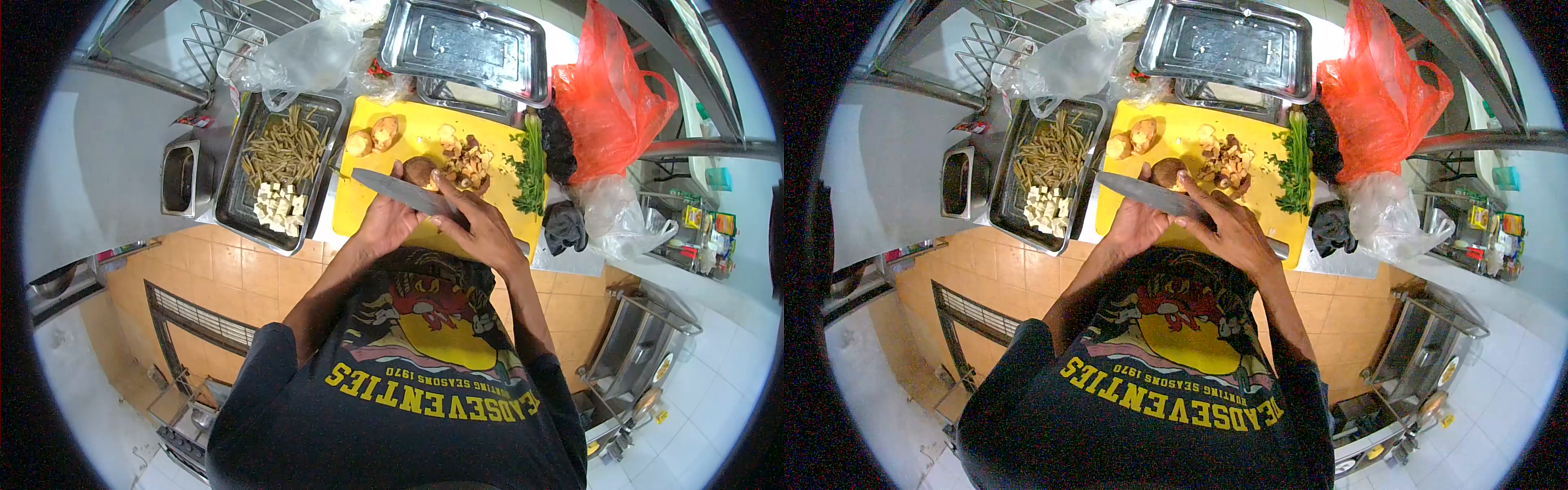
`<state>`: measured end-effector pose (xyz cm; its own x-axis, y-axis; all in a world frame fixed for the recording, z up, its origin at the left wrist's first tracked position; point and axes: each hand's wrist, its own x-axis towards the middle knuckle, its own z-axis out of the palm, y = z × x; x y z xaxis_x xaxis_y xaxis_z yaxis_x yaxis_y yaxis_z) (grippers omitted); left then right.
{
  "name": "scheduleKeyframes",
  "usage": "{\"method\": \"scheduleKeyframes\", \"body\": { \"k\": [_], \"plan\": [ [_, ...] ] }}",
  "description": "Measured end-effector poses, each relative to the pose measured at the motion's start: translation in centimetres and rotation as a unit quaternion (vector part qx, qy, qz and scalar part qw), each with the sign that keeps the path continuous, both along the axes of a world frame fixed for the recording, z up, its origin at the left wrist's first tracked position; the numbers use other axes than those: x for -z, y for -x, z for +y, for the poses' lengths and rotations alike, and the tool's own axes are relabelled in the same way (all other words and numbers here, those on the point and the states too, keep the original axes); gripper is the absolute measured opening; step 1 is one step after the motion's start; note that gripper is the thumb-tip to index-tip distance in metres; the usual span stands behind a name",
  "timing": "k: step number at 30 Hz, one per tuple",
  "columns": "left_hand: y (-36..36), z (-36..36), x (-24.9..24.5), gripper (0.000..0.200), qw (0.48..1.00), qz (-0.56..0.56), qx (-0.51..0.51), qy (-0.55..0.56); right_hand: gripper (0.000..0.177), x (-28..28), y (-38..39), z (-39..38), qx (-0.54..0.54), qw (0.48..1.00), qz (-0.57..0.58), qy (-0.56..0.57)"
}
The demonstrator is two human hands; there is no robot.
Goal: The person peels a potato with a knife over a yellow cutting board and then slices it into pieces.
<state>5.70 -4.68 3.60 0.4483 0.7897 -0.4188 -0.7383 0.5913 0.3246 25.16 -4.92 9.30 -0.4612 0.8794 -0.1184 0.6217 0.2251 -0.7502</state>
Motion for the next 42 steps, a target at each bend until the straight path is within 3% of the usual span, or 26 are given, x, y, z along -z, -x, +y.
{"method": "scheduleKeyframes", "body": {
  "k": [6,8,12,15,17,21,24,27,29,33,36,39,41,42],
  "plan": [
    [-0.6,0.4,-1.0,0.056,1.0,0.0,-0.005,0.017,0.067,-0.7,0.2,0.3,-0.007,0.999,-0.015,0.042],
    [-0.5,0.3,-0.4,0.057,1.0,0.012,-0.001,0.013,0.067,0.0,0.2,0.0,0.004,1.0,0.005,-0.016],
    [-0.1,0.3,0.1,0.057,0.999,0.046,0.005,-0.014,0.067,-0.6,0.8,0.0,-0.006,1.0,0.01,-0.003],
    [-0.2,-0.2,0.3,0.055,0.998,0.058,-0.014,0.009,0.066,-0.7,1.5,-0.2,0.017,0.998,-0.047,0.039],
    [-0.4,-0.2,0.6,0.055,0.997,0.065,-0.033,0.003,0.064,0.6,1.7,-0.7,0.041,0.998,-0.039,-0.02],
    [-0.1,-0.2,0.8,0.053,0.995,0.089,-0.041,-0.021,0.063,0.8,1.7,-1.0,0.058,0.998,0.001,-0.019],
    [0.6,0.1,0.1,0.053,0.996,0.085,0.002,-0.004,0.06,-0.5,1.2,-1.0,0.028,0.999,-0.026,0.026],
    [-0.2,-0.4,1.1,0.052,0.997,0.07,-0.035,-0.021,0.059,0.5,1.9,-1.1,0.037,0.997,-0.061,0.04],
    [-0.8,-0.5,0.6,0.053,0.995,0.093,-0.043,-0.022,0.061,3.0,2.3,-1.7,0.096,0.992,0.031,-0.071],
    [-0.1,-0.4,1.8,0.053,0.994,0.08,-0.029,-0.065,0.061,0.8,1.3,-1.3,0.063,0.997,0.046,-0.009],
    [1.0,-0.2,1.9,0.054,0.996,0.073,0.034,-0.038,0.062,0.2,0.8,-0.9,0.003,0.999,-0.029,0.037],
    [-0.7,-0.5,1.3,0.055,0.995,0.079,-0.042,-0.046,0.06,1.6,1.8,-1.1,0.049,0.998,0.023,-0.014],
    [-2.1,-1.1,0.5,0.057,0.99,0.118,-0.028,-0.068,0.055,2.5,2.4,-0.8,0.146,0.975,0.164,-0.021],
    [-2.6,-1.3,-0.4,0.058,0.983,0.159,-0.012,-0.092,0.055,1.9,2.1,-0.5,0.146,0.975,0.165,-0.02]
  ]
}}
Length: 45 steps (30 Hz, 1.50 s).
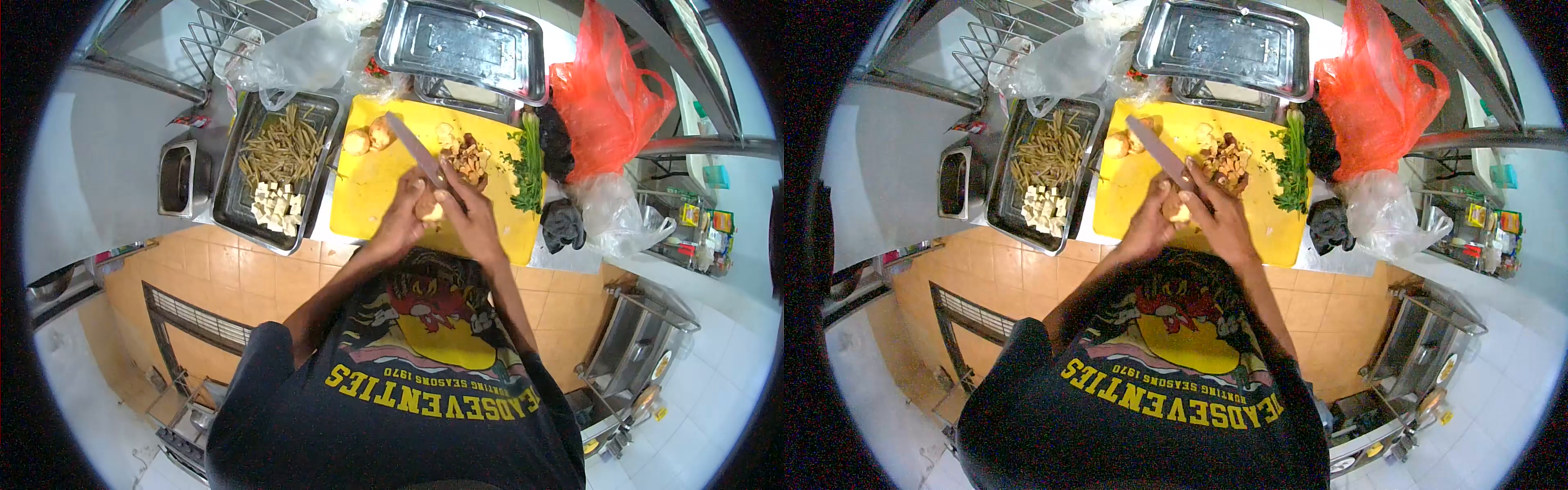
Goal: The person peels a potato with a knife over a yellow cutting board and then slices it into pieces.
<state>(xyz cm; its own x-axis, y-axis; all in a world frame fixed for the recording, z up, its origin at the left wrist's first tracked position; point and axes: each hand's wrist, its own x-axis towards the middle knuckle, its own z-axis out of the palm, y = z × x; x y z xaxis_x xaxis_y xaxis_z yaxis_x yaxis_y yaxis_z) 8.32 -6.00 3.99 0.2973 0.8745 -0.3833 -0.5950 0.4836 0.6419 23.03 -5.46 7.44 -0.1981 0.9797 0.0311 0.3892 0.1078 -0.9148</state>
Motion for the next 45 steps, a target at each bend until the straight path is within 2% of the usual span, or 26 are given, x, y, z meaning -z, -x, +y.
{"method": "scheduleKeyframes", "body": {
  "k": [1,2,4,6,7,10,12,14,15,18,21,25,28,31,34,37,39,43,45],
  "plan": [
    [-0.5,-0.1,-2.6,0.048,0.998,-0.019,-0.026,0.058,0.053,-1.2,-0.7,0.4,-0.027,0.998,0.013,0.062],
    [0.0,0.2,-2.2,0.048,0.998,-0.017,-0.022,0.058,0.051,-1.9,-1.5,0.7,-0.05,0.991,0.025,0.122],
    [1.3,1.2,-0.5,0.049,0.995,-0.063,0.012,0.073,0.05,-1.1,-2.9,0.5,-0.042,0.993,0.031,0.109],
    [2.3,1.8,0.0,0.049,0.996,-0.06,0.023,0.055,0.051,-1.5,-3.3,0.7,-0.05,0.985,-0.01,0.167],
    [2.7,2.1,-0.2,0.048,0.996,-0.053,0.026,0.064,0.05,-0.6,-3.3,0.4,-0.06,0.982,0.011,0.178],
    [2.8,2.1,-0.3,0.046,0.994,-0.041,0.034,0.09,0.052,-0.3,-2.8,-0.3,-0.049,0.985,-0.01,0.168],
    [2.9,2.1,-0.3,0.053,0.993,-0.004,0.037,0.112,0.055,-0.2,-2.4,-0.5,-0.063,0.983,0.012,0.174],
    [2.8,1.6,0.3,0.054,0.994,-0.003,0.031,0.107,0.058,0.0,-1.9,-0.6,-0.089,0.989,0.0,0.121],
    [2.8,1.4,0.4,0.055,0.995,-0.003,0.022,0.1,0.062,-1.6,-1.7,-0.4,-0.104,0.976,-0.039,0.185],
    [2.5,1.1,0.2,0.053,0.994,-0.034,0.018,0.1,0.066,-1.5,-1.6,0.0,-0.122,0.974,-0.093,0.17],
    [2.6,1.1,0.3,0.056,0.995,-0.024,0.019,0.096,0.07,-1.6,-1.7,0.2,-0.114,0.973,-0.082,0.181],
    [2.7,1.0,1.2,0.056,0.995,0.011,0.042,0.087,0.067,-1.0,-1.7,0.0,-0.124,0.98,-0.083,0.134],
    [2.2,1.1,0.7,0.055,0.999,0.001,0.009,0.053,0.065,-1.1,-1.3,-0.3,-0.124,0.98,-0.044,0.152],
    [1.7,0.9,0.4,0.055,0.999,0.025,-0.01,0.048,0.062,-0.2,-0.9,-0.4,-0.106,0.986,-0.056,0.118],
    [1.5,0.8,0.4,0.057,0.998,0.01,-0.05,0.029,0.062,0.5,-0.7,-0.4,-0.074,0.996,-0.007,0.052],
    [2.4,0.9,0.6,0.06,0.999,0.003,-0.037,0.02,0.061,0.3,-0.9,-0.3,-0.08,0.994,-0.018,0.068],
    [3.1,0.7,0.4,0.059,0.999,-0.03,0.014,0.031,0.061,-0.1,-0.9,-0.3,-0.109,0.992,-0.03,0.062],
    [2.5,0.7,1.2,0.058,0.999,-0.025,-0.008,0.022,0.06,-0.5,-0.1,-0.5,-0.094,0.987,-0.099,0.081],
    [1.9,0.7,1.1,0.057,0.997,0.038,-0.062,0.0,0.059,0.6,0.4,-0.9,-0.043,0.997,-0.004,0.061]
  ]
}}
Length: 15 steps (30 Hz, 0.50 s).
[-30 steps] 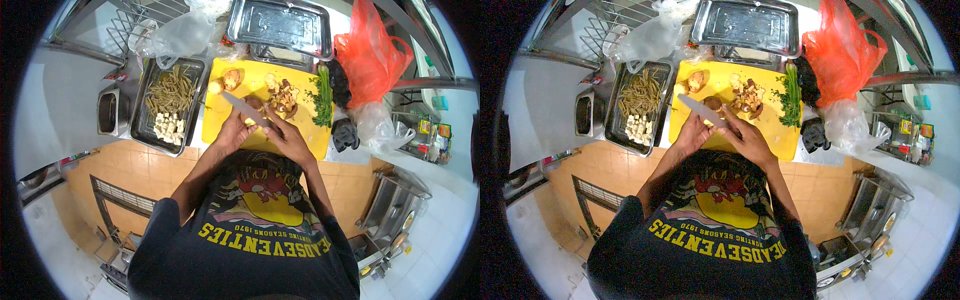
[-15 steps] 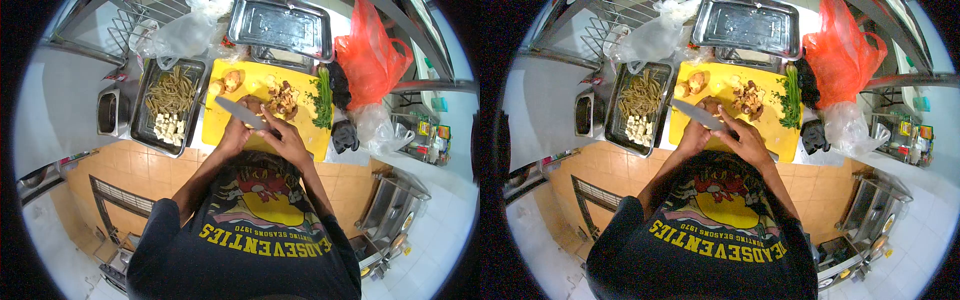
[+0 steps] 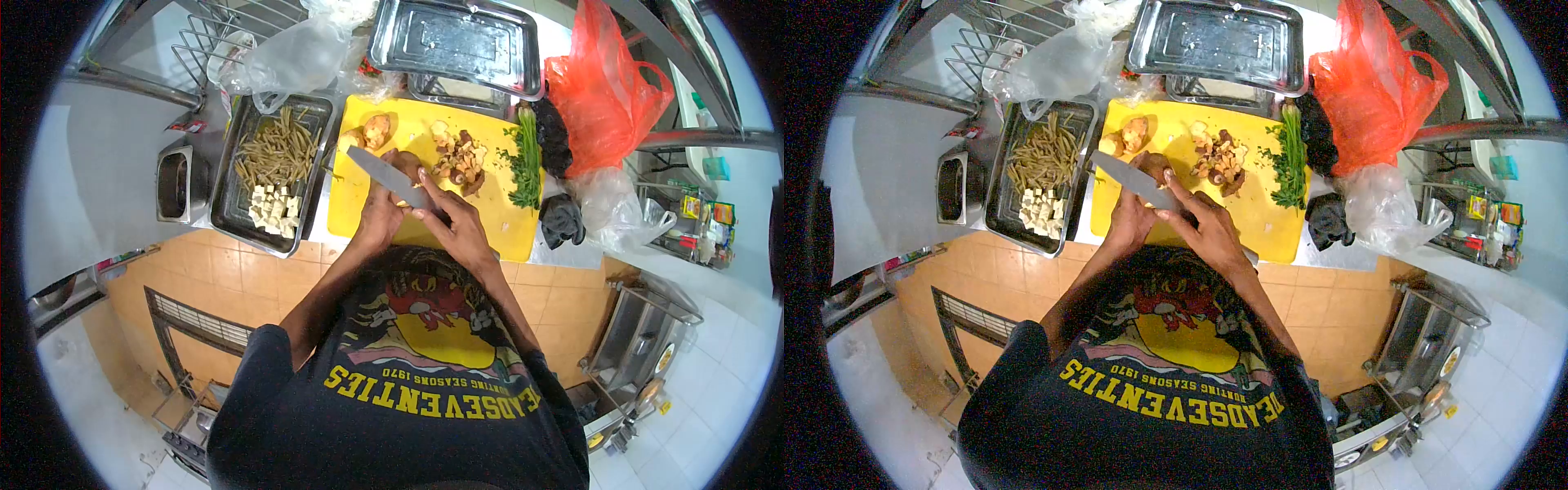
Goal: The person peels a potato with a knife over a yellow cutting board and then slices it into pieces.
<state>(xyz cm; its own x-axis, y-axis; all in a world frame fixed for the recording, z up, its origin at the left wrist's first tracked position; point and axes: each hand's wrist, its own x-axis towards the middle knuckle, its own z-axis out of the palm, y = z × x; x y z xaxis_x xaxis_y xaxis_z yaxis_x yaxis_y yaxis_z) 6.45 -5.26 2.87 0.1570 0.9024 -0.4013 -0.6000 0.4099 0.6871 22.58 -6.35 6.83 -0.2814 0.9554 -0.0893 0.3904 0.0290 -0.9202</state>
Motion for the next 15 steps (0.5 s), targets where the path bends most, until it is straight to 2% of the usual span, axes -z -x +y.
{"method": "scheduleKeyframes", "body": {
  "k": [4,6,10,12,15],
  "plan": [
    [1.0,-0.3,0.1,0.054,1.0,-0.015,0.014,-0.006,0.059,-1.8,-1.4,0.7,-0.05,0.998,-0.034,-0.006],
    [1.4,-0.1,-0.6,0.053,0.994,-0.077,0.055,0.054,0.058,-3.2,-2.0,1.3,-0.118,0.989,-0.082,0.03],
    [0.6,-0.2,-0.3,0.053,0.996,-0.07,0.029,0.046,0.056,-1.9,-0.9,0.5,-0.068,0.995,-0.066,0.011],
    [-0.6,-0.3,0.3,0.052,0.997,0.013,-0.007,-0.071,0.055,-0.8,-0.6,0.3,0.001,0.999,-0.032,-0.017],
    [0.0,-0.4,0.6,0.05,0.998,-0.019,0.011,-0.055,0.056,-1.0,-1.6,0.6,-0.045,0.999,-0.009,-0.001]
  ]
}}
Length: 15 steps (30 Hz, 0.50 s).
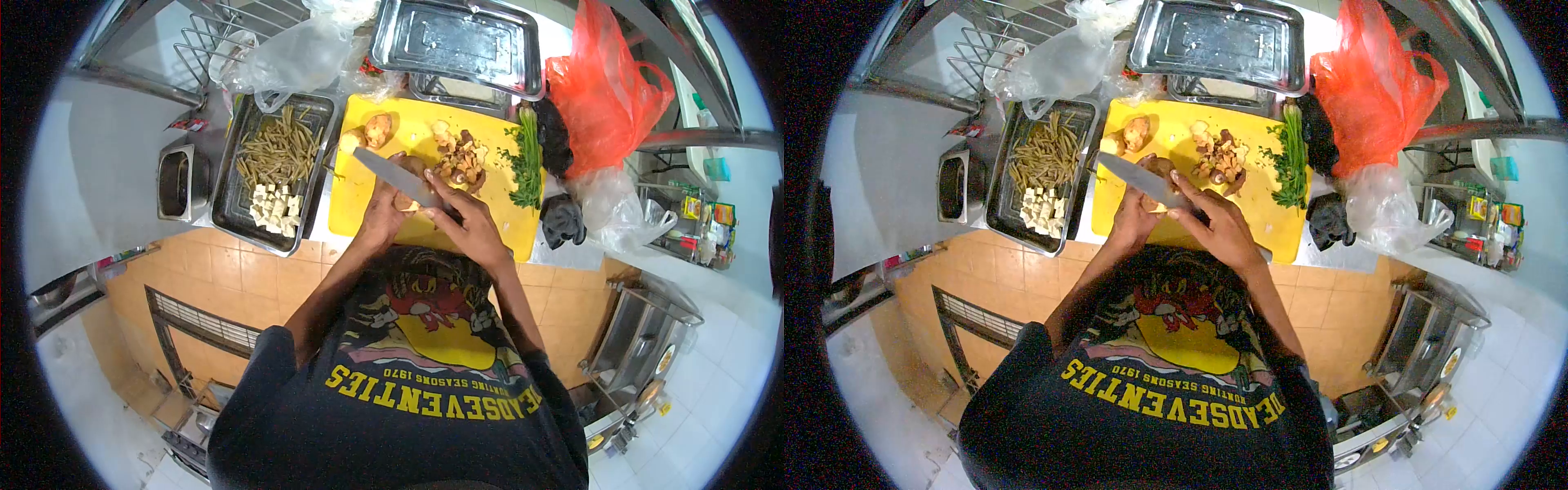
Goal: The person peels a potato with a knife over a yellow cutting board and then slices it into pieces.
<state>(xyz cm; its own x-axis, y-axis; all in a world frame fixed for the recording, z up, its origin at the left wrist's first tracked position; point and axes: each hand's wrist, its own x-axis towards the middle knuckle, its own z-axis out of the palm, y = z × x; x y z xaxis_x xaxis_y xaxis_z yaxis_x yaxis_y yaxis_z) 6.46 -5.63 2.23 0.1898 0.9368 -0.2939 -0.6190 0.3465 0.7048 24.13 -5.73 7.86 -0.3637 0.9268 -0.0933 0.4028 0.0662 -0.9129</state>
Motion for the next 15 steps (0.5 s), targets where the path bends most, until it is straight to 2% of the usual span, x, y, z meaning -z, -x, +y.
{"method": "scheduleKeyframes", "body": {
  "k": [1,3,7,10,12,13,15],
  "plan": [
    [0.3,0.1,-0.2,0.05,1.0,0.0,0.004,0.0,0.056,-0.5,-0.5,0.1,0.004,1.0,0.0,0.0],
    [1.2,0.3,-1.0,0.054,0.996,-0.032,0.053,0.063,0.059,-1.7,-1.0,0.5,-0.047,0.993,-0.047,0.1],
    [1.5,0.2,-2.7,0.056,0.993,0.006,0.069,0.096,0.063,-1.3,-1.1,-0.1,-0.021,0.993,-0.027,0.114],
    [1.9,0.4,-2.3,0.06,0.995,-0.018,0.078,0.058,0.065,-1.3,-1.0,0.0,-0.035,0.993,-0.072,0.084],
    [2.5,0.4,-1.1,0.062,0.975,-0.2,0.09,0.045,0.065,-1.2,-0.8,0.0,-0.041,0.996,-0.053,0.065],
    [2.5,0.2,-0.6,0.062,0.975,-0.2,0.09,0.045,0.065,-1.4,-0.7,-0.1,-0.041,0.996,-0.052,0.065],
    [2.4,0.1,-0.2,0.072,0.989,-0.105,0.091,-0.057,0.064,-1.9,-0.5,0.0,-0.039,0.996,-0.071,0.048]
  ]
}}
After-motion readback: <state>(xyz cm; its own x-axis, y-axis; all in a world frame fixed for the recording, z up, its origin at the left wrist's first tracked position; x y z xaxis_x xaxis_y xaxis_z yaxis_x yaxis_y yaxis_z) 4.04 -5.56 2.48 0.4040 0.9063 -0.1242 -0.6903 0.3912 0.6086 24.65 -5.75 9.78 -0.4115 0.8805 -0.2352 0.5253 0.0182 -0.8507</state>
